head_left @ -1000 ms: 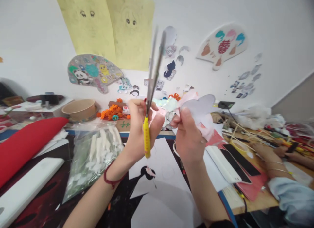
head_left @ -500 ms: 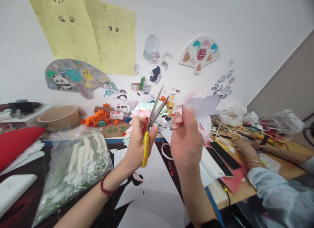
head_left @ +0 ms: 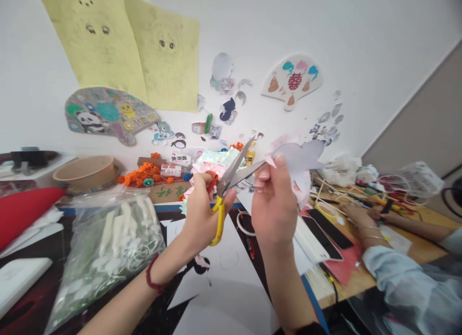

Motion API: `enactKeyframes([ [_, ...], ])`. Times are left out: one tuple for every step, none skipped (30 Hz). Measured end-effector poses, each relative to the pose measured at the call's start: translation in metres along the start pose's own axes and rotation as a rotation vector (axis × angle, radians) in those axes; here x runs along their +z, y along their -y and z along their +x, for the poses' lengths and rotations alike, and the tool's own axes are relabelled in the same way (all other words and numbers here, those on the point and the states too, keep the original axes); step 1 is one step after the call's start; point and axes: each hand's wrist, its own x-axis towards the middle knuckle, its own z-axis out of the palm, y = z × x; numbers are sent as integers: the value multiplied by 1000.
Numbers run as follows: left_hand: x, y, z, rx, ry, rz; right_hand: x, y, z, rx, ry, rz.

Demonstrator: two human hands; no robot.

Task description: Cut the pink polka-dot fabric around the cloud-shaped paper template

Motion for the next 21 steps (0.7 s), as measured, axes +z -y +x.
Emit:
enactKeyframes([
  [0,0,0,4,-1,2,0,0,0,4,-2,7],
  [0,0,0,9,-1,3,0,0,-1,9,-6,17],
  [1,1,0,14,-1,2,0,0,-1,15,-6,31],
  [1,1,0,18,0,1,-1,-1,-2,21,-2,48],
  [1,1,0,21,2,-2,-1,-2,-2,26,9,69],
  [1,1,0,24,5,-6,-1,-3,-2,31,19,89],
  [1,0,0,26,11,-11,0,-4,-2,33,24,105],
  [0,0,0,26,17,-18,0,-5,-2,36,23,112],
  [0,-1,0,25,24,-24,1,-6,-2,40,16,109],
  [-1,-2,-1,24,31,-30,2,-6,-3,44,4,101],
  [-2,-3,-1,22,38,-37,2,-7,-3,49,-3,90],
  [-3,-4,-1,19,48,-45,3,-8,-3,54,-4,81],
  [-3,-6,-2,16,60,-54,4,-9,-4,58,2,76],
  [-4,-8,-2,14,80,-69,4,-10,-4,64,12,73],
  [-5,-10,-3,10,104,-89,5,-11,-5,73,25,74],
  [-5,-13,-3,7,125,-112,5,-12,-5,85,41,80],
  [-6,-16,-3,5,144,-130,5,-14,-6,95,57,95],
  [-7,-19,-4,2,153,-139,5,-16,-7,105,70,116],
  [-8,-22,-4,-4,155,-137,5,-17,-8,118,85,140],
  [-8,-25,-4,-10,151,-125,5,-19,-9,137,103,165],
  [-9,-28,-4,-19,144,-105,6,-20,-10,155,114,188],
])
